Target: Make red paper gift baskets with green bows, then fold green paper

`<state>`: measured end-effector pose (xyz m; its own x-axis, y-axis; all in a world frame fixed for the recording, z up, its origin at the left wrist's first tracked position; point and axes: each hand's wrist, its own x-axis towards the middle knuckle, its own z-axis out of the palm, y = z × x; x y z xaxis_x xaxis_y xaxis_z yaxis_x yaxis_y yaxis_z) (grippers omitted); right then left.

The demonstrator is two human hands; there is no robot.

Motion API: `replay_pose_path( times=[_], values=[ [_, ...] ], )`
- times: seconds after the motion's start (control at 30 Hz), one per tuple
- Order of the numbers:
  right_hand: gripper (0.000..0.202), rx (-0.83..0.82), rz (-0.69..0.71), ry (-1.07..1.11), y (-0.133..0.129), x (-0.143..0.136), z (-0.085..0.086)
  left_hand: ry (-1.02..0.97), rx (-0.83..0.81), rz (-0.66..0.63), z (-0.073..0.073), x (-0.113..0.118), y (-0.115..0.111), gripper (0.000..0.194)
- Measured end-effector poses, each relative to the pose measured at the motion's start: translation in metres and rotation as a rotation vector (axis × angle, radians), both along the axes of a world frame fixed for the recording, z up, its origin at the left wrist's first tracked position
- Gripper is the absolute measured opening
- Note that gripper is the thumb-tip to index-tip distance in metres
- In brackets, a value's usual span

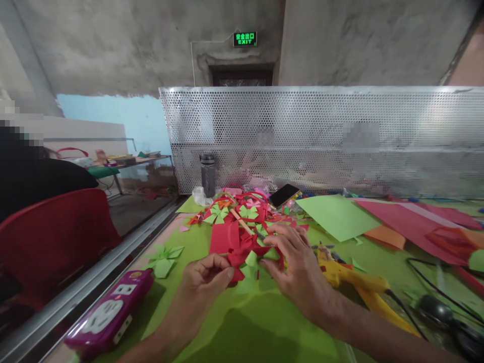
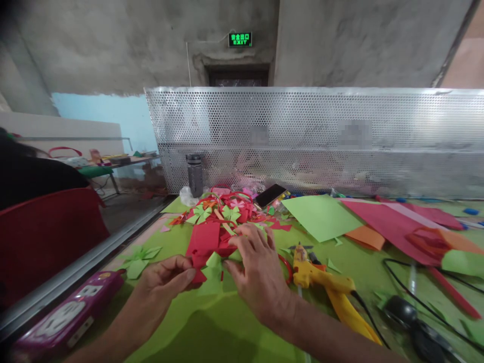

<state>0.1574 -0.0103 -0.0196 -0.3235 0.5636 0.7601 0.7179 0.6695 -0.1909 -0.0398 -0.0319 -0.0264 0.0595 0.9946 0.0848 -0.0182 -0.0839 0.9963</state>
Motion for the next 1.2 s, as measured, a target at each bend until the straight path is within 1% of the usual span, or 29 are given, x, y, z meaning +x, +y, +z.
replay_pose_path(
  times=[0.53, 0.77, 1.03, 1.2],
  values=[
    [0.031, 0.044, -0.011, -0.028, -0.0004, 0.0009, 0.0013, 0.02, -0.029, 0.005, 0.0052, 0.0018, -0.0012, 0.018],
    [0.024, 0.055, -0.019, -0.034, -0.0001, 0.0008, 0.0014, 0.017, -0.018, 0.006, 0.0043, 0.0014, -0.0002, 0.017],
    [0.026, 0.052, -0.024, -0.043, 0.0009, 0.0003, 0.0004, 0.005, -0.039, -0.001, 0.0036, 0.0014, 0.0006, 0.019],
    [0.023, 0.037, -0.004, -0.024, 0.0006, 0.0008, 0.0007, 0.004, -0.011, -0.016, 0.0017, -0.0003, 0.0012, 0.017]
  ],
)
